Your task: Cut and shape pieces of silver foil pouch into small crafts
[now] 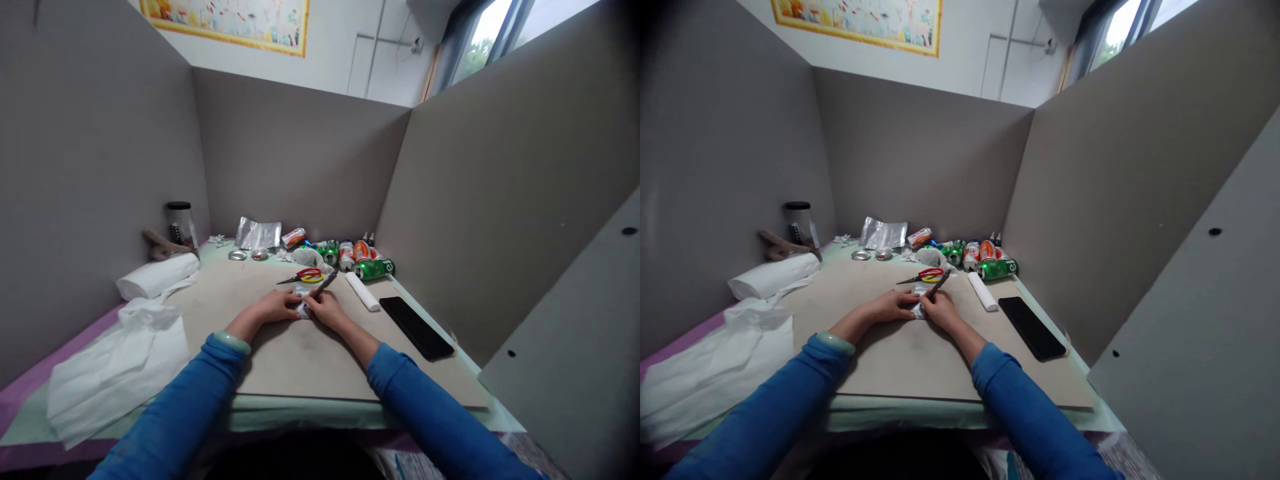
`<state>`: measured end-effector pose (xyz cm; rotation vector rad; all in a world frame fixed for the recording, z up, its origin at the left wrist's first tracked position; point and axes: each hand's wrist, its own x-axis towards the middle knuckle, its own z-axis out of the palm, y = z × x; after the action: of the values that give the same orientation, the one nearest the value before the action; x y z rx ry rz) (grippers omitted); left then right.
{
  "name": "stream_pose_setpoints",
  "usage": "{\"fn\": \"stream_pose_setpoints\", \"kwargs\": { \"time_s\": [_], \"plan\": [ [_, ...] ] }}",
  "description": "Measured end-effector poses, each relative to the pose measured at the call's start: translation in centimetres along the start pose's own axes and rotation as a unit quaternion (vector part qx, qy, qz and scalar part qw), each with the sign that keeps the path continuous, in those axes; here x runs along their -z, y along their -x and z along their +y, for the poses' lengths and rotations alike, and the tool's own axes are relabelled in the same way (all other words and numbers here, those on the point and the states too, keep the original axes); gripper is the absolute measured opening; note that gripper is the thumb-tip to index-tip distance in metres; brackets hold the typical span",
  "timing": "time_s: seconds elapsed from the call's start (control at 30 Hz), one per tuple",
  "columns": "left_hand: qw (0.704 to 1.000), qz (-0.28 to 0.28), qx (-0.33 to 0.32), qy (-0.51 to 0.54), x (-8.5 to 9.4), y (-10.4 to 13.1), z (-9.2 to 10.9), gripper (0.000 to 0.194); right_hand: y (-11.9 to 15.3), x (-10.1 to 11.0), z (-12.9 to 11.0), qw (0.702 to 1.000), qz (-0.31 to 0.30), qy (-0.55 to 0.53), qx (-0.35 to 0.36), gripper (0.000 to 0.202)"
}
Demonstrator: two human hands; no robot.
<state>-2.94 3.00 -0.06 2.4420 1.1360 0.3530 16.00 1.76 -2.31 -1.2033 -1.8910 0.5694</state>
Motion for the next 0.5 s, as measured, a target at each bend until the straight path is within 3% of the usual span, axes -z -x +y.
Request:
{"fn": "stream_pose_setpoints", "kwargs": {
  "time_s": [0.17,0.5],
  "plan": [
    [1.000,0.004,0.010,-0.024,-0.11,-0.08,-0.12,0.054,0.03,-0.09,0.35,0.998,-0.027,-0.059,0.011,0.026],
    [1.000,-0.001,0.000,-0.020,-0.02,0.02,-0.02,0.053,0.31,0.22,-0.26,0.999,-0.040,-0.022,0.023,0.027]
  ]
}}
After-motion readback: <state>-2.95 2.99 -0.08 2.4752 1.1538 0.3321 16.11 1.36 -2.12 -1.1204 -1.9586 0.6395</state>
